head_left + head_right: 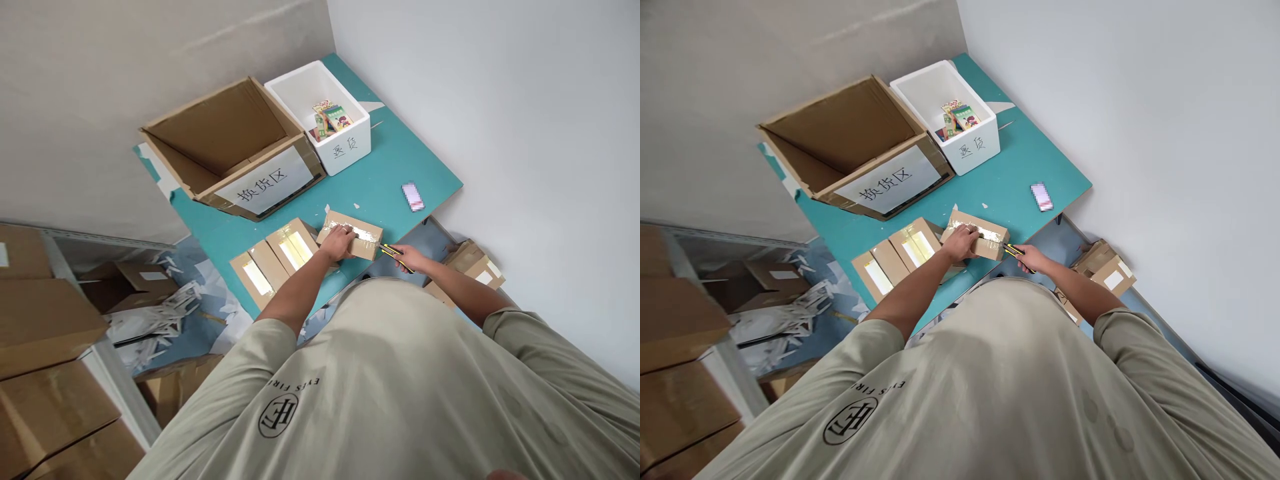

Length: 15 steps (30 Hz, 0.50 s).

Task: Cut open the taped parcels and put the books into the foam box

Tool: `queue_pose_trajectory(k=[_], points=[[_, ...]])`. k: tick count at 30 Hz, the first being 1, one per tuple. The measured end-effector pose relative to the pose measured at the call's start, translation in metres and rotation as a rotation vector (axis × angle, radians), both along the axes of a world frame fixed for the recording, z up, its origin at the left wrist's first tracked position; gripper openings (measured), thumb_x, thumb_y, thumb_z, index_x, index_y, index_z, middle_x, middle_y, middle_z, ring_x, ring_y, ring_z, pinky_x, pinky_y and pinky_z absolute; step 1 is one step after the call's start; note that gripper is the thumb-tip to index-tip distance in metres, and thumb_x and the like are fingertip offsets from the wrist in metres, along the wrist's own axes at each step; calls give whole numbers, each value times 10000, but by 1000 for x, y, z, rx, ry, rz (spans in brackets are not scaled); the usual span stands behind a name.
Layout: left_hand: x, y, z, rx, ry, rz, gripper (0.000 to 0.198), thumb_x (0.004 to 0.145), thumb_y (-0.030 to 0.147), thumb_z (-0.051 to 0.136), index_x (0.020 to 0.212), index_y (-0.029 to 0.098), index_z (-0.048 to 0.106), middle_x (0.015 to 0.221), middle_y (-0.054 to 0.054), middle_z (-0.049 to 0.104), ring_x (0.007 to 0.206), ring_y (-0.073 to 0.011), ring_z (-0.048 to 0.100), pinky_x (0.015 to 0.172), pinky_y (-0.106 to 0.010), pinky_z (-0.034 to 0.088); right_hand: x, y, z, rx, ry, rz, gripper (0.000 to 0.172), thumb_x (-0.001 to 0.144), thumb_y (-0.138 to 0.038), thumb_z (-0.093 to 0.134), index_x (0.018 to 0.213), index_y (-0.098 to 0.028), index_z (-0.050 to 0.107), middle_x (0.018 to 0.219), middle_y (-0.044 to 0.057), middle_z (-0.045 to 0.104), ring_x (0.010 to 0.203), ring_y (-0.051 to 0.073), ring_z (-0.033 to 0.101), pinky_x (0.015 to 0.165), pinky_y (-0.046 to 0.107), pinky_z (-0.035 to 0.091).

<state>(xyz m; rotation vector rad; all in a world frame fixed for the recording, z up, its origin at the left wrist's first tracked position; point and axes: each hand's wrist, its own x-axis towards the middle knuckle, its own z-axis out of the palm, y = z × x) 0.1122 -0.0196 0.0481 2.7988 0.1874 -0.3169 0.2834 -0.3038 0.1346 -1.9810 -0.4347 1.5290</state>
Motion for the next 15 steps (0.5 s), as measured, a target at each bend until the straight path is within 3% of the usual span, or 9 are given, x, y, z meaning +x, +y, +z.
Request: queue_pose_trajectory(k=[9,15], points=[[0,-5,-4,1,-19,58,680,806,488,963,1413,231,795,1489,-222,685,1384,-458,605,1268,-616,476,0,-6,3,27,-127,-49,620,1228,-181,547,1836,-302,542,807,-64,720,510,75,600,469,146,460],[-1,-5,-9,-26,-69,100,646,818,471,984,1398,253,803,1504,-198,665,1406,-437,592,1273,-591,494,5,8,5,-10,-198,81,639,1206,-181,590,1829,-322,573,885,-25,779,542,84,615,485,159,464]])
